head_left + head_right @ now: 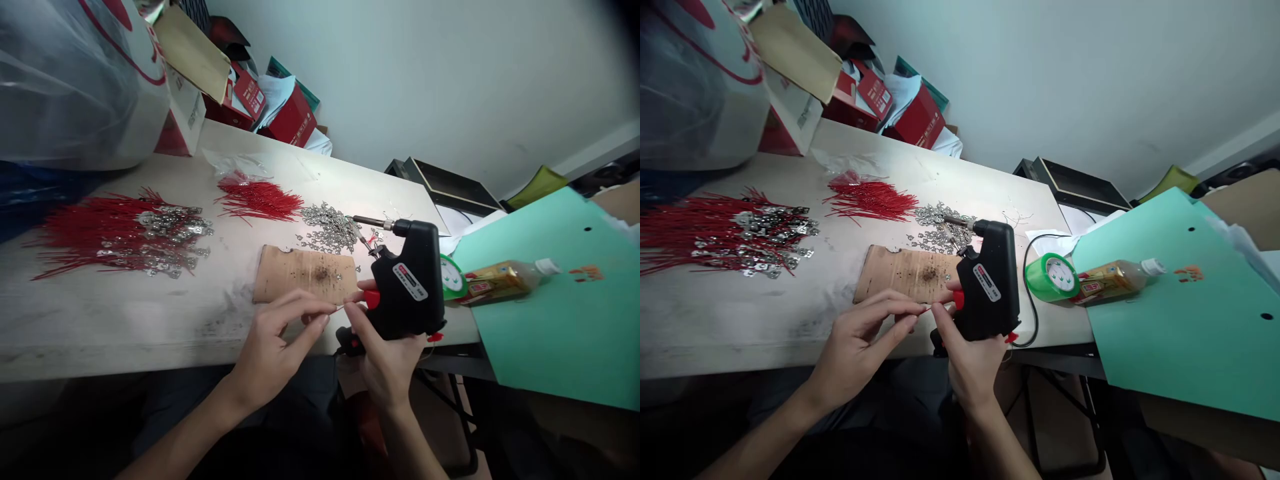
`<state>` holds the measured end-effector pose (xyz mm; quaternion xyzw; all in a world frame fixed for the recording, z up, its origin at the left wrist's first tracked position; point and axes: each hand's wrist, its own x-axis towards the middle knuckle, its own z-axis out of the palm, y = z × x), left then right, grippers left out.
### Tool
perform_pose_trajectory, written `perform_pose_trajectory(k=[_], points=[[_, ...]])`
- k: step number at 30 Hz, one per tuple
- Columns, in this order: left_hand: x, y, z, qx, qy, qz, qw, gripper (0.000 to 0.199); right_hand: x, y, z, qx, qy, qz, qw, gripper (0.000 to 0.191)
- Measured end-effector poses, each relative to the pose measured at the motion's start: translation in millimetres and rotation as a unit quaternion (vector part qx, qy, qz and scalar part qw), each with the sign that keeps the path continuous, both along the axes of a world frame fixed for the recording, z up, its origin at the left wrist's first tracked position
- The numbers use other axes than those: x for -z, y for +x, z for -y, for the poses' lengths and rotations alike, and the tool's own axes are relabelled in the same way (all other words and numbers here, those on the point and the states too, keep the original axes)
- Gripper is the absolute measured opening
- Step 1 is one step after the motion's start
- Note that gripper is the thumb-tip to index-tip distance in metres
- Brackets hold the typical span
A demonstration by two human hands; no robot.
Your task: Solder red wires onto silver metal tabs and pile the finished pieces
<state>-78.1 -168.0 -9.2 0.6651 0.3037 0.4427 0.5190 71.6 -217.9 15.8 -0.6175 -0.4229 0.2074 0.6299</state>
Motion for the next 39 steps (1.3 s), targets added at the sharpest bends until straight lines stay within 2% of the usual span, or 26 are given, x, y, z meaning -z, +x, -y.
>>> perform_pose_trajectory(k=[3,6,9,11,13,15,17,19,26,30,36,39], points=[[-3.8,3,0,-0.008,0.005,-0.019,1.000,0.020,2.9,-2,4,0.036,0.004,0.048,0.998,0.023],[-7.1,9,0,0.005,0.018,-0.030,0.999,0.012,7.7,-4,9,0.073,0.005,0.071,0.995,0.024],[-6.7,12,-7,0.004,0.063,-0.046,0.997,0.008,9.6,-2,13,0.109,-0.007,0.048,0.993,0.030],[-4.6,11,-20,-0.012,0.115,-0.069,0.991,0.007,9.5,5,16,0.131,-0.013,0.018,0.991,0.029],[-1.4,9,-40,-0.028,0.177,-0.113,0.977,0.007,9.9,15,22,0.119,-0.023,-0.017,0.992,0.028],[2.8,8,-62,-0.022,0.226,-0.183,0.956,0.010,12.0,26,30,0.065,-0.058,-0.059,0.994,0.034],[8.3,9,-78,0.001,0.239,-0.249,0.938,0.014,15.9,33,37,0.036,-0.111,-0.108,0.987,0.040],[14.8,12,-86,0.012,0.248,-0.300,0.921,0.015,20.9,34,40,0.052,-0.131,-0.155,0.978,0.043],[32.5,26,-77,-0.072,0.339,-0.380,0.857,0.014,44.2,31,32,0.072,-0.122,-0.226,0.964,0.042],[35.6,21,-80,-0.054,0.346,-0.400,0.847,0.015,54.0,39,30,0.087,-0.105,-0.253,0.958,0.041],[29.4,16,-81,-0.030,0.377,-0.419,0.825,0.021,44.4,37,29,0.086,-0.131,-0.274,0.949,0.039],[24.1,18,-81,-0.029,0.378,-0.409,0.830,0.020,41.3,35,29,0.087,-0.142,-0.278,0.946,0.038]])
